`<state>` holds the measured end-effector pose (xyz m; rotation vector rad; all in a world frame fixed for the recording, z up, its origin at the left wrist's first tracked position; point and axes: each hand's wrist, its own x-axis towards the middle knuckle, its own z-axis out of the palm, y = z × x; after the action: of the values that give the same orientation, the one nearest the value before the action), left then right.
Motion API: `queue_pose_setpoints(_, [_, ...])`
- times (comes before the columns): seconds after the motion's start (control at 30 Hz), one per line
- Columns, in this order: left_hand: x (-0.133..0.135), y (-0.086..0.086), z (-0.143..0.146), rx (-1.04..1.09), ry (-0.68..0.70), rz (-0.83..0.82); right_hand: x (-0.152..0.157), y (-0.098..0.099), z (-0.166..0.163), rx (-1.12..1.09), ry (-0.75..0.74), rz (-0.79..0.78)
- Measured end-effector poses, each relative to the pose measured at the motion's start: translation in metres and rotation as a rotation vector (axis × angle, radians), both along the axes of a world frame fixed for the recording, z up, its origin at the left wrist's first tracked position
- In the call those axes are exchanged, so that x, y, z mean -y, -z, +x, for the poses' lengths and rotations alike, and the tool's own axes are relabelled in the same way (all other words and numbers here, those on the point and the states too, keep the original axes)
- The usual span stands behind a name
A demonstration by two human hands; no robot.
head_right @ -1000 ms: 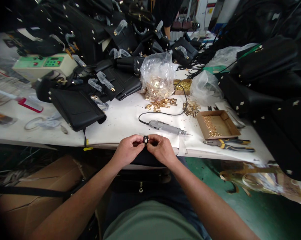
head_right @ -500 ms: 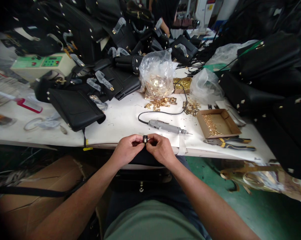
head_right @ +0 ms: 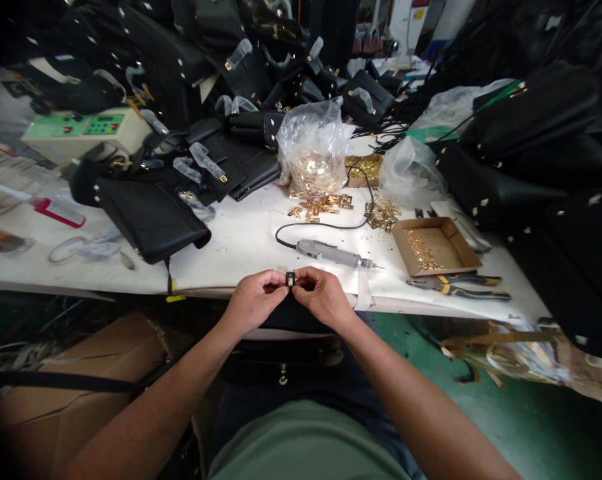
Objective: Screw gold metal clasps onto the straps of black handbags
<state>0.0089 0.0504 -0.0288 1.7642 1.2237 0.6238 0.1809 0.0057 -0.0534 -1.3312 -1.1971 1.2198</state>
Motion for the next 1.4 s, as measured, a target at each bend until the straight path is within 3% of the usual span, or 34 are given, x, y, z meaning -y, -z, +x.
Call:
queue_pose_setpoints(0.23, [-0.004,0.008,-0.001,-0.03,-0.027,0.017,-0.002,0.001,-0.002,0.101,-0.006,0.024])
queue_pose_setpoints(0.47, [-0.007,0.004,-0.004,0.046,0.015,-0.044,-0.003,0.001,0.001,0.039,-0.024,0.009])
queue_pose_setpoints(0.8, [-0.016,0.004,-0.01,0.078,0.133,-0.127,-0.003,-0.001,-0.008,0.154,0.094,0.016])
queue_pose_setpoints(1.03, [-0.012,0.004,-0.007,0.061,0.107,-0.083,0.0,-0.004,0.001,0.039,-0.013,0.011])
queue_pose_setpoints(1.4, [-0.008,0.001,-0.004,0.118,0.034,-0.061,0.0,-0.01,-0.008,0.081,0.153,0.023])
